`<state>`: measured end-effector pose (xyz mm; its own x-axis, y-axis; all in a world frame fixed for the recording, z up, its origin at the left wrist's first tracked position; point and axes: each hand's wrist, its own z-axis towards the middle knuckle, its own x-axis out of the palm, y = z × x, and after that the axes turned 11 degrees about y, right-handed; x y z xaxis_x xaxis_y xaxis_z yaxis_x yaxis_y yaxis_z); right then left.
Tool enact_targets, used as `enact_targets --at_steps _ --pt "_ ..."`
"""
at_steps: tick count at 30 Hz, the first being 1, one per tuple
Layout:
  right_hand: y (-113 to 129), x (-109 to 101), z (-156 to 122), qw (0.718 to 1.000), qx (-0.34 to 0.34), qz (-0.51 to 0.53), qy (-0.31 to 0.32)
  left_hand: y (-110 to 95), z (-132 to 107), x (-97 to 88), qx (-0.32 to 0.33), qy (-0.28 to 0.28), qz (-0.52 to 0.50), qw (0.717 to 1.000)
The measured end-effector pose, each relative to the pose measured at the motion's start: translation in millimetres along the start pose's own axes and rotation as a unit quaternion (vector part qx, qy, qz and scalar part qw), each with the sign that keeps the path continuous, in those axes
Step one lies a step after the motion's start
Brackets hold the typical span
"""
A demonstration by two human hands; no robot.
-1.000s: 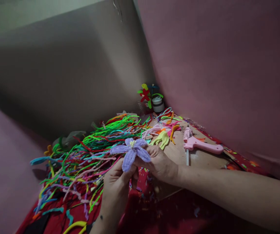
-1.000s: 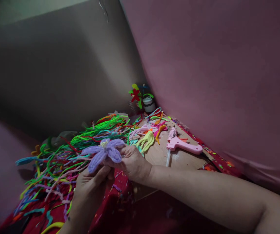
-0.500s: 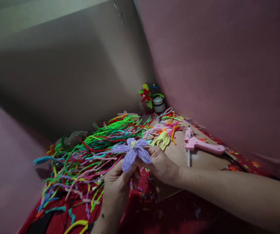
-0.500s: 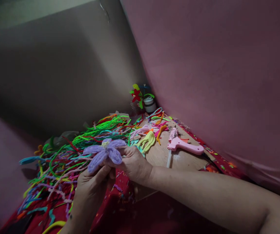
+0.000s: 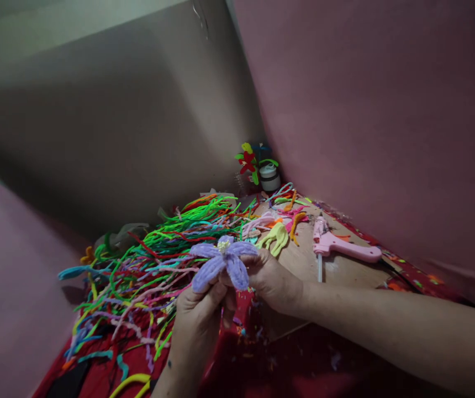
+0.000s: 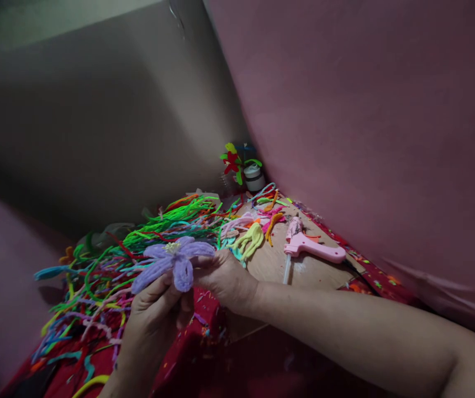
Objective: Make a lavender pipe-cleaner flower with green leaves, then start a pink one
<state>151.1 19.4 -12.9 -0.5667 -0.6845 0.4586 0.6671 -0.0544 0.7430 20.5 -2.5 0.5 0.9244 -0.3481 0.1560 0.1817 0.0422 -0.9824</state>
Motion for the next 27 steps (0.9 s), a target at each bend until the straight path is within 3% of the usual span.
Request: enact_targets --at_steps 5,14,21,27 --pt "5.4 1.5 -0.3 1.0 0.001 0.001 0.025 -3.6 -0.6 0.6 -0.019 0.02 0.018 0.999" --pt "10.7 -1.0 1.3 1.0 0.017 -0.019 -0.002 -1.8 -2.8 -1.6 -0.031 0.054 0.004 0.998" --pt "21.6 -2.7 3.9 0.997 0.05 -0.032 0.043 -2.9 -3.6 -1.5 -0.055 0.089 -0.102 0.989" --pt "10.1 -11.4 4.2 0.997 0.039 -0.024 0.067 -0.4 -3.2 -6.0 -0.054 0.14 -0.165 0.975"
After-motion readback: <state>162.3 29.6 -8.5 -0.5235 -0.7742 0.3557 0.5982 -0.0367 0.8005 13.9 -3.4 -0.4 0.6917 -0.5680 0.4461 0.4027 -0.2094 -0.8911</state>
